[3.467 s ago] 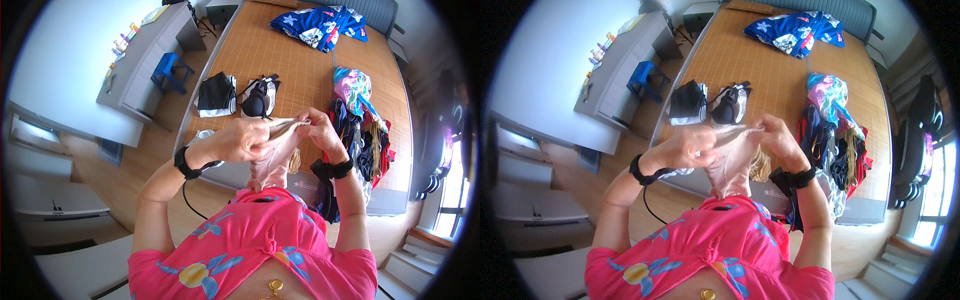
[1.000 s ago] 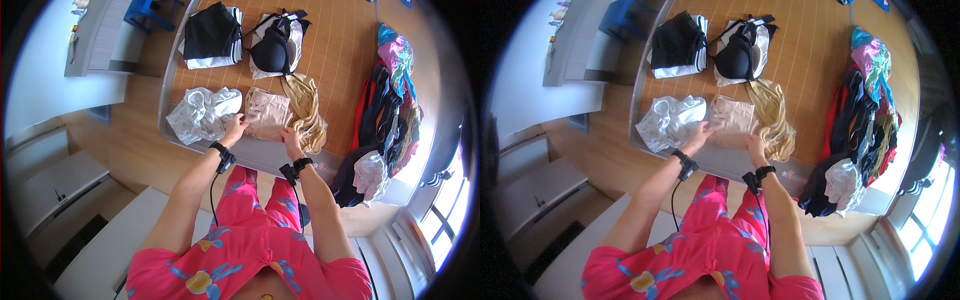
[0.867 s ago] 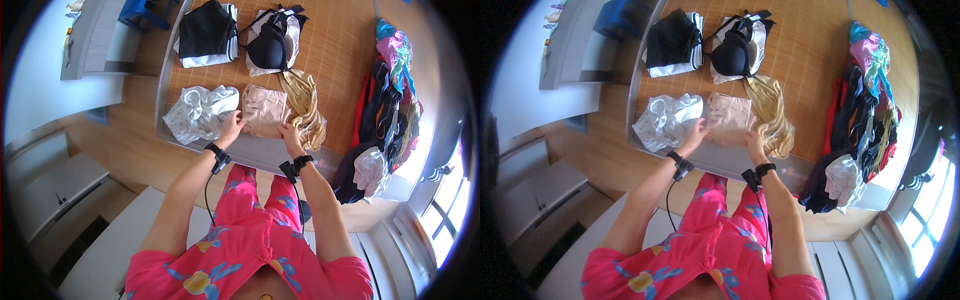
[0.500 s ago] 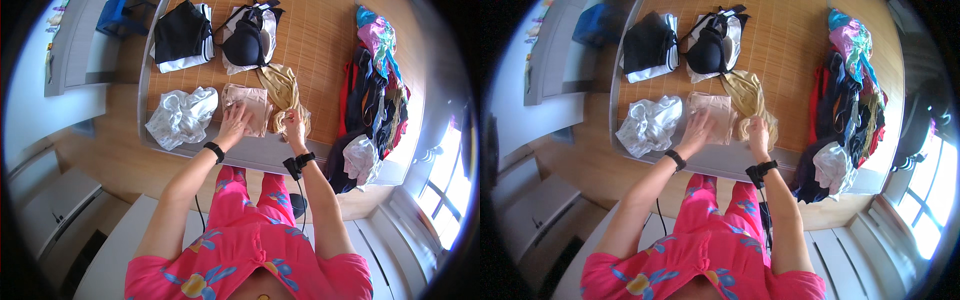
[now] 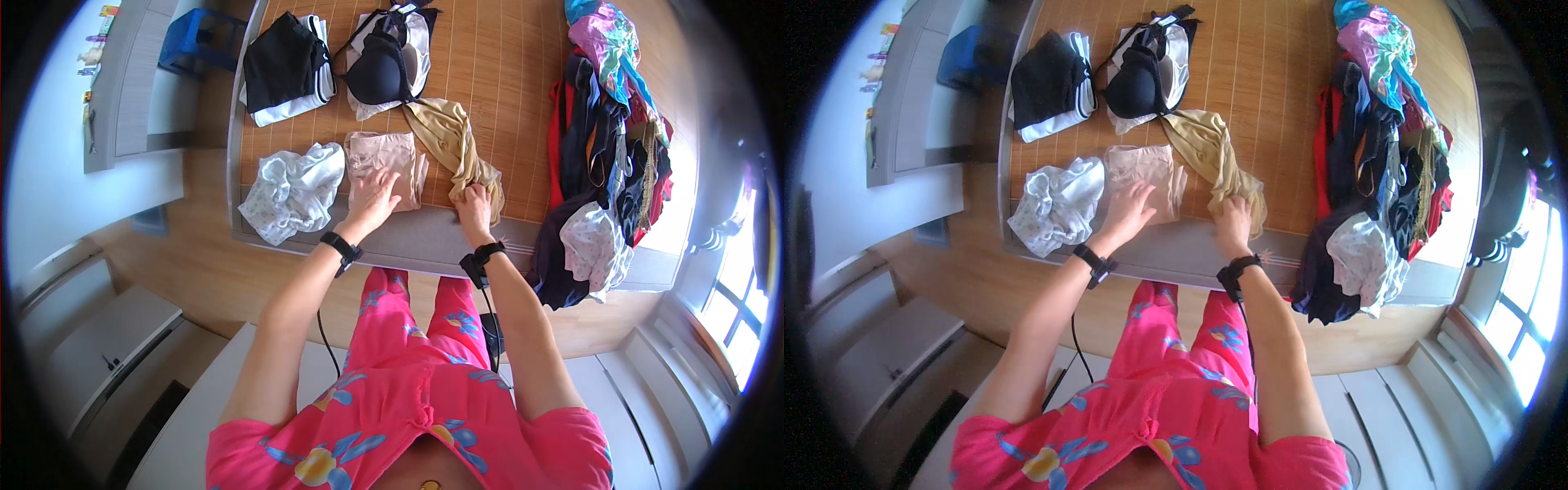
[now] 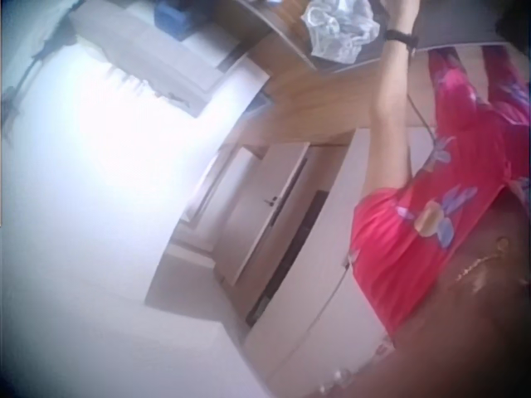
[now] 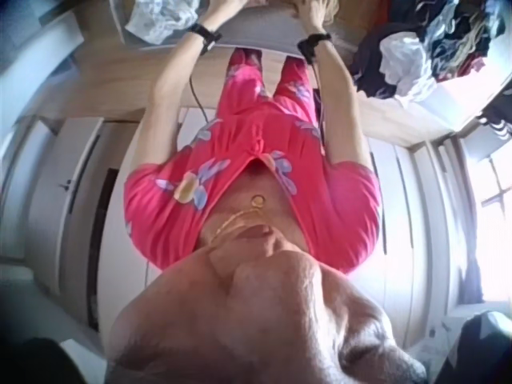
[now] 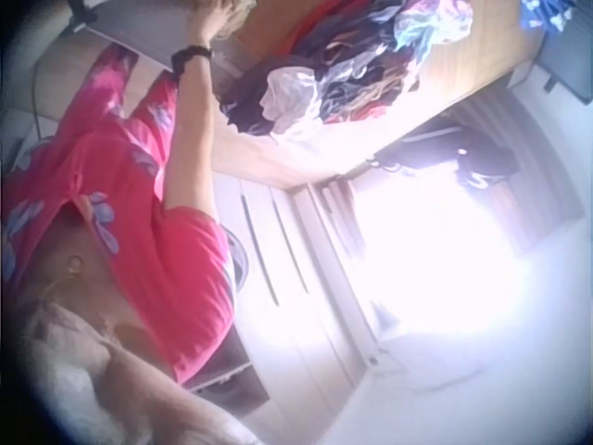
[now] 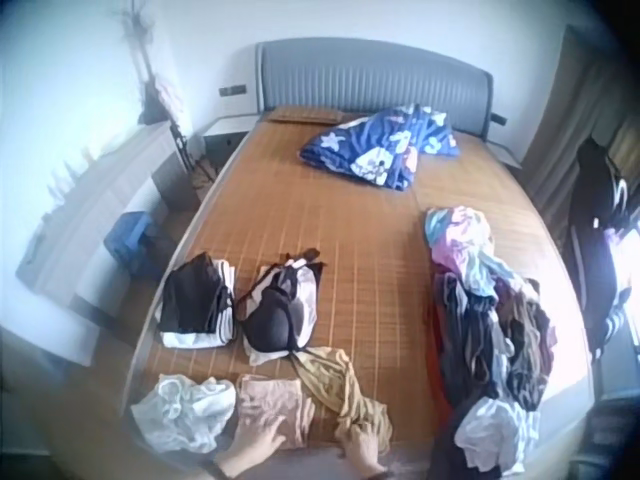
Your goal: Folding various items of underwear and laundry on a bed.
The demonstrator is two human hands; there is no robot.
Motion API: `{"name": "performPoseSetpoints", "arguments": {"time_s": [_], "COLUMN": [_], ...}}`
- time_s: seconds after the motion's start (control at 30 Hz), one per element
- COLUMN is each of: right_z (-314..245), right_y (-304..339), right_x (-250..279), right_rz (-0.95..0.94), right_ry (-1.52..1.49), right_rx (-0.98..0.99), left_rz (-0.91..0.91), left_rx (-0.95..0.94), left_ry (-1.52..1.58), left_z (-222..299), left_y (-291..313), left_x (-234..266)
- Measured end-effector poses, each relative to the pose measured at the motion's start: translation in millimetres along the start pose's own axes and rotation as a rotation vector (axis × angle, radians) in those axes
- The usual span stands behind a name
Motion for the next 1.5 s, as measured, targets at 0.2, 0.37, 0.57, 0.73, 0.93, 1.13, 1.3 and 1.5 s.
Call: {"name": "performPoseSetpoints", "arguments": {"time_s": [0.2, 0.37, 0.57, 0.73, 0.93, 1.13, 1.3, 1.5], "right_z": [-137, -154, -177, -181, -178, -195, -200, -210], "right_y": [91, 149, 200, 223, 239, 259, 251, 250], "right_x": [154, 233, 294, 313, 341, 357, 373, 369], "right_rz": [-0.36, -0.391, -0.53, -0.503, -0.423, -0.143, 0.287, 0.271], "right_ry": [-1.391, -1.392, -1.307, -1.272, -1.204, -0.813, -0.714, -0.749], "right_rx": [0.083, 0.292, 0.455, 0.476, 0.77, 0.76, 0.973, 0.939], "left_rz": [0.03, 0.365, -0.292, -0.016, -0.012, 0.097, 0.049, -0.205], "left_rx": [0.014, -0.49, -0.323, -0.563, -0.39, -0.495, -0.343, -0.133], "left_ry": [0.437, 0.375, 0.717, 0.794, 0.689, 0.709, 0.838, 0.766], "left_z": [125, 251, 347, 387, 406, 412, 391, 356], "left_y": [20, 17, 28, 50, 60, 70, 78, 93], "left_x": [81, 138, 160, 172, 190, 199, 217, 215]}}
Point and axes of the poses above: each hand's wrist, its own y-axis away from the middle knuckle, its own x-axis out of the back of the hand, z = x × y, the point moved 5 cm from there along -y, towards the middle knuckle, and after that the axes turned 11 degrees about y, right-handed, at the moved point
